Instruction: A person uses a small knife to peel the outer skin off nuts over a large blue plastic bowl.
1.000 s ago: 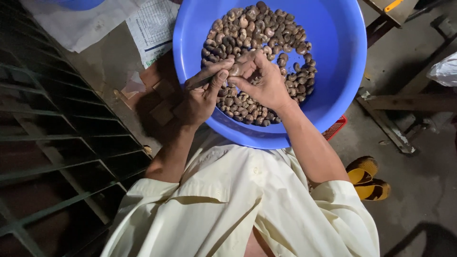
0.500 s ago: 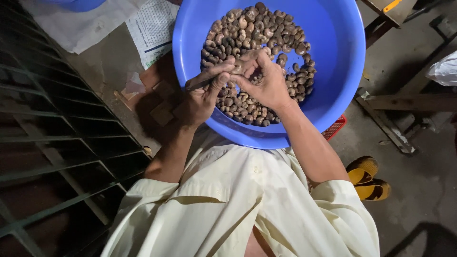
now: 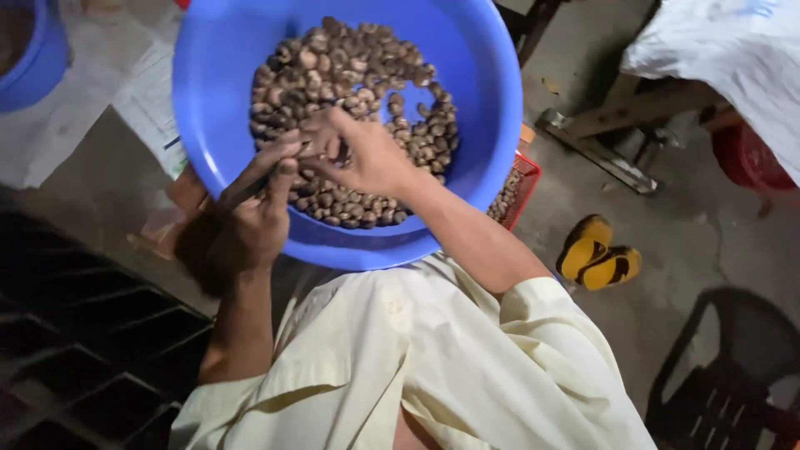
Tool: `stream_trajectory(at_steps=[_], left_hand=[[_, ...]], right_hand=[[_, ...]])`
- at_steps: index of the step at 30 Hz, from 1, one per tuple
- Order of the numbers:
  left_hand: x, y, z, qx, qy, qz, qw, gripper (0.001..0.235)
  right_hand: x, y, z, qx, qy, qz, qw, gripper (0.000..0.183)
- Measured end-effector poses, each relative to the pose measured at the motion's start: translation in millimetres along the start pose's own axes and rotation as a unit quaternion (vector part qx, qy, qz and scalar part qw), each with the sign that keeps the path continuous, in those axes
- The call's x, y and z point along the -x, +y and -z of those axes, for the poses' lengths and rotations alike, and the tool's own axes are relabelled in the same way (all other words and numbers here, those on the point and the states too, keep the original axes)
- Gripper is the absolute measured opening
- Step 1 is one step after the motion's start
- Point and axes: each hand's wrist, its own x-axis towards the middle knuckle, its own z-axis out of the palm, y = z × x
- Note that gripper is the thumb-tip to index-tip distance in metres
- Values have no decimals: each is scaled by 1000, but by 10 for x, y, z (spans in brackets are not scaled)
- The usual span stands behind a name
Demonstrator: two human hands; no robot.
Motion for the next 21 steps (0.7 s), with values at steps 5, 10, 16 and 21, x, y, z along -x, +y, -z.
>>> stream_trajectory(at_steps=[5, 10, 16, 21], left_hand=[[-10, 238, 17, -37, 6, 21, 999, 22], [6, 213, -10, -87, 0, 42, 995, 20], [32, 31, -36, 9, -1, 9, 1000, 25], [43, 7, -25, 31, -2, 7, 999, 26]], right_hand=[[67, 186, -66, 17, 25, 17, 999, 37], [19, 107, -44, 17, 34, 31, 999, 42], [18, 74, -3, -128, -25, -53, 990, 25], [24, -67, 21, -334, -90, -99, 933, 19]])
